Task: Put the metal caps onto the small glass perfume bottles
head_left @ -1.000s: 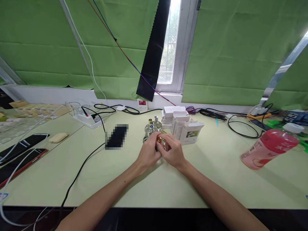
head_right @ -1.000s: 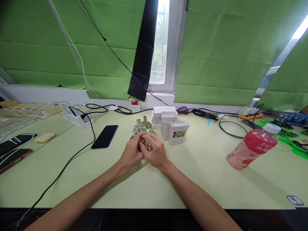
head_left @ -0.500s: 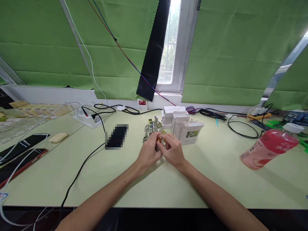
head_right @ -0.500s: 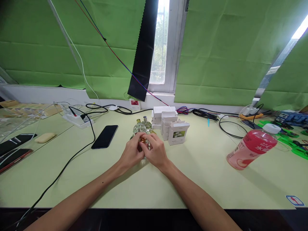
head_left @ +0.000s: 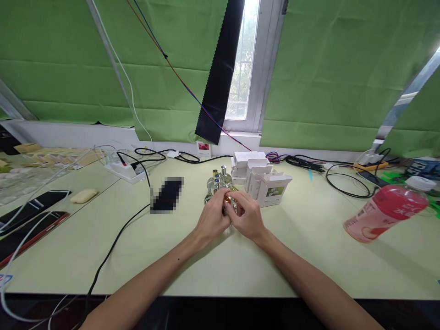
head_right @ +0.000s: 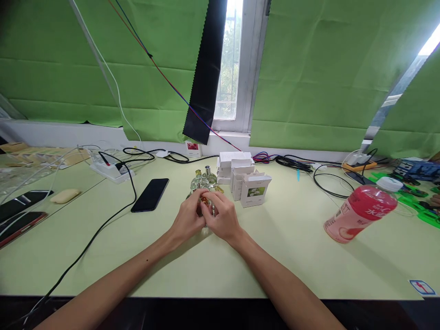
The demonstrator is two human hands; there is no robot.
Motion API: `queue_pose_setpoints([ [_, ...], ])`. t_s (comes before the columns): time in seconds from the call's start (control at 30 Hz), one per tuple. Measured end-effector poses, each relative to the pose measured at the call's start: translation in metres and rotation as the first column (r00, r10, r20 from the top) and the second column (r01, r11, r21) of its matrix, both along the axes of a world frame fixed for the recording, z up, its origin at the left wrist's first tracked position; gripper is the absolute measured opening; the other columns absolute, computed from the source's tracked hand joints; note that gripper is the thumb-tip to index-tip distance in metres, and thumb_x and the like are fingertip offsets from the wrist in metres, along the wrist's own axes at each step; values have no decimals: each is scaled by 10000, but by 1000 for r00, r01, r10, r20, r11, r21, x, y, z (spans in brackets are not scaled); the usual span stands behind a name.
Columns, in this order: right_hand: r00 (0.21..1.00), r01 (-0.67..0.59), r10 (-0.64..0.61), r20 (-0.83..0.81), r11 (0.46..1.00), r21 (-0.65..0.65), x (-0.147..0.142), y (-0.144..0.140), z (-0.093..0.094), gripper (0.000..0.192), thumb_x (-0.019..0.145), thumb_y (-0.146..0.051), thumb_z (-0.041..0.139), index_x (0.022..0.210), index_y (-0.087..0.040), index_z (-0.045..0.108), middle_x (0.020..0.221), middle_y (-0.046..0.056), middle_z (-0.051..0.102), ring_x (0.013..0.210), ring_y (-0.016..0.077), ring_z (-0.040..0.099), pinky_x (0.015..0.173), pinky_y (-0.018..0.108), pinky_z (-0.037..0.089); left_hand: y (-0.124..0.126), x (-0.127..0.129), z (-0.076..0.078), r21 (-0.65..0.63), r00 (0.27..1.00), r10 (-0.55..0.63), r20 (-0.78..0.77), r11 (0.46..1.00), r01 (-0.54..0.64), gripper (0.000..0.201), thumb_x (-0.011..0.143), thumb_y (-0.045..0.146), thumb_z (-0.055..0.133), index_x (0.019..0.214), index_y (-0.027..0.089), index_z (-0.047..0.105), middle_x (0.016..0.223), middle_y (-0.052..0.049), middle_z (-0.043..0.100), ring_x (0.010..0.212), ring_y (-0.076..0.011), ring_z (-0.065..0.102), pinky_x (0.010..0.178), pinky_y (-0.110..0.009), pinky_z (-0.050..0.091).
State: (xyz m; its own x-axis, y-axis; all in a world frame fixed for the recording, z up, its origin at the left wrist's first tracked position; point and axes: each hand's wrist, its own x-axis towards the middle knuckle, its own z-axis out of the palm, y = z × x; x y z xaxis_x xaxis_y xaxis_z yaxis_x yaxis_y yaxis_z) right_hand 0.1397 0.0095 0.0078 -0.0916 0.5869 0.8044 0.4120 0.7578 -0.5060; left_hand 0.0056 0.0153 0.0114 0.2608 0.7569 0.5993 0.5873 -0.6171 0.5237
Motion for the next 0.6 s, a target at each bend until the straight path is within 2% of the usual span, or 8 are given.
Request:
queue_pose_setpoints([
  [0.23, 1000, -25, 25, -10, 1000, -11, 0, 1, 0, 165, 902, -164, 561, 1024, -226, 655, 951, 32, 684, 492, 82, 447, 506, 250, 450, -1, 0, 0, -13, 1000, 15, -11, 1000, -15, 407, 787, 82, 533, 1177, 197, 511, 996, -60, 672, 836, -188, 642, 700, -295, 510],
  [0.4, 1000, -14, 14, -6, 1000, -27, 1, 1, 2, 135, 899, -180, 584, 1002, -219, 661, 871, 22, 668, 515, 98, 446, 525, 255, 437, -1, 0, 2, -17, 1000, 14, -18, 1000, -15, 428, 766, 63, 522, 1174, 192, 514, 1011, -64, 671, 847, -189, 639, 707, -293, 508],
  [0.6, 999, -18, 17, -31, 999, -36, 1, 2, 2, 148, 872, -159, 614, 998, -212, 669, 869, 17, 668, 517, 93, 453, 526, 247, 433, -1, 0, 2, -17, 1000, 8, -19, 1000, -8, 449, 754, 51, 535, 1178, 196, 510, 1033, -62, 674, 865, -189, 639, 720, -288, 508],
])
